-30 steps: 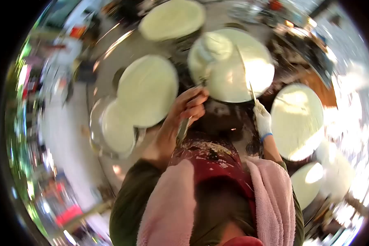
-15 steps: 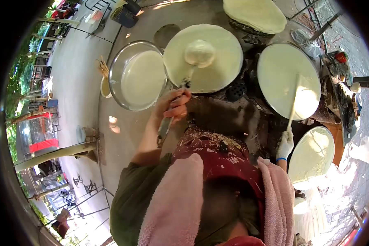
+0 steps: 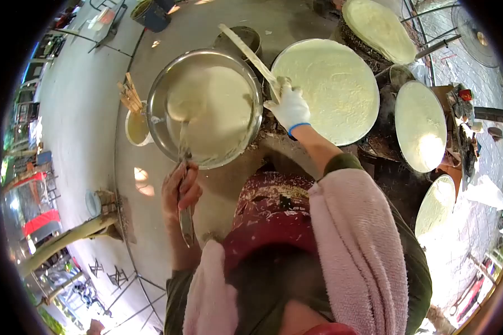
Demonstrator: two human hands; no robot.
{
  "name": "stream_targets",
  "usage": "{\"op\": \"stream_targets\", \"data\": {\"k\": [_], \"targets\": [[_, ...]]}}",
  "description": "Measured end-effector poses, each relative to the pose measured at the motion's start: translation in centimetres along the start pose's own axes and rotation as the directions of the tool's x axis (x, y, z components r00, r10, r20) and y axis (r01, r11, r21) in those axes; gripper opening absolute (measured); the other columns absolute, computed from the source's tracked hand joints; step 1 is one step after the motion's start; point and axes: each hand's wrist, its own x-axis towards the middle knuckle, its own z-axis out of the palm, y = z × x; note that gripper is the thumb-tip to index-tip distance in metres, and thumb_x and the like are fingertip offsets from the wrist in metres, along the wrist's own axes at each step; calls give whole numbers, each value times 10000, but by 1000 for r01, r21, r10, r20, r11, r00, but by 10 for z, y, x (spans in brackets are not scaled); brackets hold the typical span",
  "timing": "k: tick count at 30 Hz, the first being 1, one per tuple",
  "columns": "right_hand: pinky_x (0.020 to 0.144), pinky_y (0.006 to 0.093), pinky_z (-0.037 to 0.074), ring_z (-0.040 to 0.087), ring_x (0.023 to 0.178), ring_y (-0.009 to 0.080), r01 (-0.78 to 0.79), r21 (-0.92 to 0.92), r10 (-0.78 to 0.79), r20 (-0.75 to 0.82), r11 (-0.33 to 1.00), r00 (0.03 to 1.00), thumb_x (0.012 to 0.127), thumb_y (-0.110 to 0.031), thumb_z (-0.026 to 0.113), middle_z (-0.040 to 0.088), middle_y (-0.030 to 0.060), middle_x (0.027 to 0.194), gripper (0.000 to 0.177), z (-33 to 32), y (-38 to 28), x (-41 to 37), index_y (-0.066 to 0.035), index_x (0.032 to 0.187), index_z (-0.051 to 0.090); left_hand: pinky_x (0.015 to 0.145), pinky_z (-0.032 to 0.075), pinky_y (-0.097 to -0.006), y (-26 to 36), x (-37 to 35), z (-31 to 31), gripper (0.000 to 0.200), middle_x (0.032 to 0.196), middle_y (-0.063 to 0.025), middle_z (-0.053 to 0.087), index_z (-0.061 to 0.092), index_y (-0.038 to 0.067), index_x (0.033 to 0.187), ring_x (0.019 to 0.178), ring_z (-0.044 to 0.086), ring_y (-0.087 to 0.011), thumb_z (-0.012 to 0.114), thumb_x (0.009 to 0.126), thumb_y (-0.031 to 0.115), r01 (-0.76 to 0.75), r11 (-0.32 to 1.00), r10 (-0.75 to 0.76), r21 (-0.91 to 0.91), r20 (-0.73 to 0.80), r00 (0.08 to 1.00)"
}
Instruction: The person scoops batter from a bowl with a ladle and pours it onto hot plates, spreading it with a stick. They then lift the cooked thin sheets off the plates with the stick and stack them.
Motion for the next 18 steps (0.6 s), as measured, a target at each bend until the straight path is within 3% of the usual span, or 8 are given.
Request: {"op": "stream_targets", "data": {"k": [7,10,12,14,15,16,17,18], "targets": [[795,440,509,625,944,356,55,-272,-42,56,961,998,849,-185,504,621,229,994,437,16,7,41,-51,1261,452,295,188,-194,17,-1,-52,313,550,52,329,519,-53,1051,285,278,-33,358,1006,213,19,991,-15,-133,36,999],[791,469,488,616,908,379,45,-197,-51,-29,979,998,798,-152,514,638,222,942,439,-55,6,40,-95,1233,513,301,189,-192,15,3,-53,296,552,55,325,520,-46,1050,287,277,-29,367,1002,204,23,992,-18,-128,39,999],[807,441,482,613,928,377,333,-106,-347,-173,937,922,813,-193,511,649,194,950,319,-82,55,80,-41,1088,563,303,188,-193,15,5,-50,291,552,56,325,520,-45,1047,288,277,-30,374,1000,202,29,994,-28,-108,15,999],[812,394,484,626,916,348,290,-225,-317,-91,930,944,725,-198,612,653,196,972,368,-173,28,78,-51,1063,604,309,188,-193,12,12,-46,282,552,60,327,528,-39,1037,288,271,-29,381,997,199,49,988,-40,-147,66,997],[776,389,489,639,881,322,331,-106,-341,-107,938,934,712,-192,608,657,204,931,366,-198,40,97,-33,1041,610,309,188,-193,11,16,-42,282,552,60,327,528,-39,1037,288,271,-29,381,997,199,48,988,-38,-150,72,997],[711,383,504,647,790,300,234,-270,-269,-101,934,958,706,-173,595,655,201,886,350,-221,74,143,-17,1019,608,311,191,-194,8,19,-37,281,552,61,328,531,-36,1036,288,269,-29,386,996,202,53,989,-43,-137,77,996],[719,312,489,622,754,207,333,-152,-348,-89,931,933,714,-135,568,634,131,765,337,-261,43,127,-6,1021,618,313,195,-195,5,23,-31,280,552,62,330,534,-33,1034,288,267,-29,391,994,204,57,991,-48,-124,79,996],[654,284,480,582,680,151,212,-96,-219,-82,973,972,710,-119,560,621,74,748,335,-292,13,116,-11,1021,623,313,195,-195,2,27,-22,280,552,62,330,534,-33,1034,288,267,-29,391,994,204,54,991,-44,-126,83,996]]}}
